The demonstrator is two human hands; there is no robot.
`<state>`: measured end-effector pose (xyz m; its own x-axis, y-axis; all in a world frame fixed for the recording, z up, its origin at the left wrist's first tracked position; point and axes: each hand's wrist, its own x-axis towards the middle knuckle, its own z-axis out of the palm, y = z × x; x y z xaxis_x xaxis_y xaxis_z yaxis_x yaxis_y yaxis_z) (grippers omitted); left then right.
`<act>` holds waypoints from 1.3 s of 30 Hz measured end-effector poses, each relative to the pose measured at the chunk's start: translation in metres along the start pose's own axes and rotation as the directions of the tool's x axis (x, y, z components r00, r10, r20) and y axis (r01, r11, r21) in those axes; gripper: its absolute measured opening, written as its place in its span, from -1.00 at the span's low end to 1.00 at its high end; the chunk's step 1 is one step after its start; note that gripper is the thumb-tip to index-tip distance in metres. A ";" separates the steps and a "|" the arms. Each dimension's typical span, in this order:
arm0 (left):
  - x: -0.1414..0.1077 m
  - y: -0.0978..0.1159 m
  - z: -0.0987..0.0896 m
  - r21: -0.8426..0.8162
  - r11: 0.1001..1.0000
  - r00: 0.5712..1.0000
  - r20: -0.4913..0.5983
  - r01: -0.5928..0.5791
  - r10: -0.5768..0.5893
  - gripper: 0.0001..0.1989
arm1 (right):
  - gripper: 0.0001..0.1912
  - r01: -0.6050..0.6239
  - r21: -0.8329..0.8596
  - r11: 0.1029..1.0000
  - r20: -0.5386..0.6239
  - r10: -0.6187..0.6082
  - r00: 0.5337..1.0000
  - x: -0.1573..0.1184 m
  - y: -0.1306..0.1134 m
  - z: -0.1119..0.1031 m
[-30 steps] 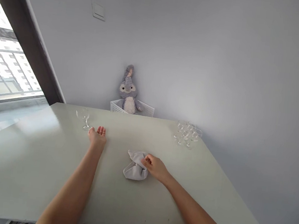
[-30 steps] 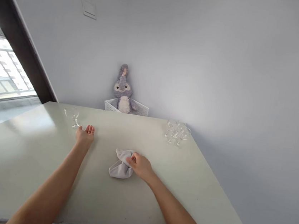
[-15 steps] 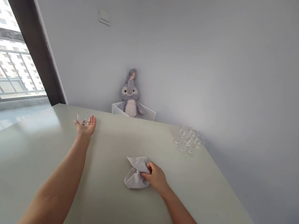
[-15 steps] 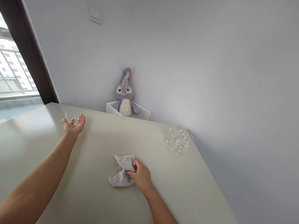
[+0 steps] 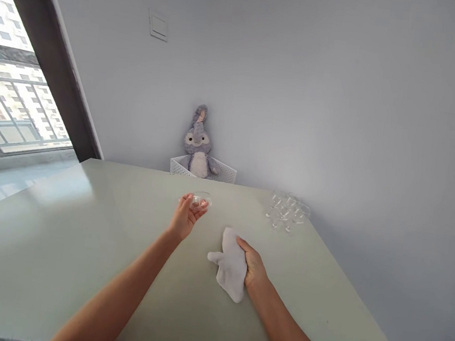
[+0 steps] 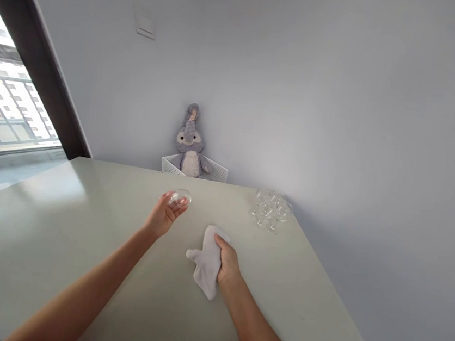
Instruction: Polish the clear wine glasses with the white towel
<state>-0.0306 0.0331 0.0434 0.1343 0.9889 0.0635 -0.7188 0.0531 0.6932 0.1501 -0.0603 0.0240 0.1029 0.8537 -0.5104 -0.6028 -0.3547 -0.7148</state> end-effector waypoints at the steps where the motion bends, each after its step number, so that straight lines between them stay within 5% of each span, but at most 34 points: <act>1: -0.007 -0.008 0.003 0.024 1.000 1.000 0.023 -0.009 0.008 -0.72 | -0.74 0.082 0.002 0.997 -0.017 -0.082 0.997 -0.002 -0.004 0.003; 6: -0.029 -0.039 0.003 0.089 0.996 1.000 0.023 -0.020 0.018 -0.68 | -0.73 0.526 -0.266 0.808 0.126 -0.512 0.850 -0.007 -0.008 0.024; 9: -0.034 -0.047 0.000 0.113 0.994 1.000 0.023 0.012 -0.014 -0.66 | -0.65 0.657 -0.367 0.658 0.381 -0.538 0.752 -0.007 0.006 0.033; 11: -0.036 -0.048 -0.003 0.136 0.990 0.998 0.036 0.039 -0.045 -0.65 | -0.59 0.683 -0.321 0.656 0.473 -0.514 0.716 -0.005 0.015 0.033; 19: -0.039 -0.048 -0.005 0.242 0.962 0.978 0.132 0.124 -0.159 -0.61 | -0.52 0.606 -0.313 0.731 0.615 -0.330 0.716 0.002 0.018 0.013; 25: -0.045 -0.043 -0.009 0.459 0.879 0.940 0.227 0.128 -0.255 -0.53 | -0.74 0.542 -0.411 0.733 0.543 -0.280 0.792 0.012 0.033 0.011; 29: -0.043 -0.031 -0.011 0.483 0.865 0.860 0.377 0.134 -0.343 -0.38 | -0.67 0.290 -0.125 0.949 0.432 -0.211 0.877 0.012 0.028 0.016; 32: -0.039 -0.025 -0.012 0.484 0.866 0.827 0.430 0.127 -0.362 -0.36 | -0.68 0.119 0.048 0.992 0.404 -0.128 0.905 0.009 0.021 0.018; 35: -0.037 -0.025 -0.015 0.535 0.837 0.875 0.342 0.119 -0.343 -0.46 | -0.71 0.247 -0.125 0.961 0.468 -0.163 0.868 0.003 0.027 0.018; 39: -0.040 -0.032 -0.016 0.586 0.788 0.911 0.194 0.189 -0.363 -0.50 | -0.83 0.555 -0.409 0.724 0.485 -0.343 0.804 -0.002 0.042 0.018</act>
<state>-0.0239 -0.0058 0.0077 0.5157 0.8550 -0.0541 -0.1409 0.1469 0.9791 0.1103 -0.0704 0.0032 -0.0949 0.9933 0.0664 -0.0560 0.0612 -0.9966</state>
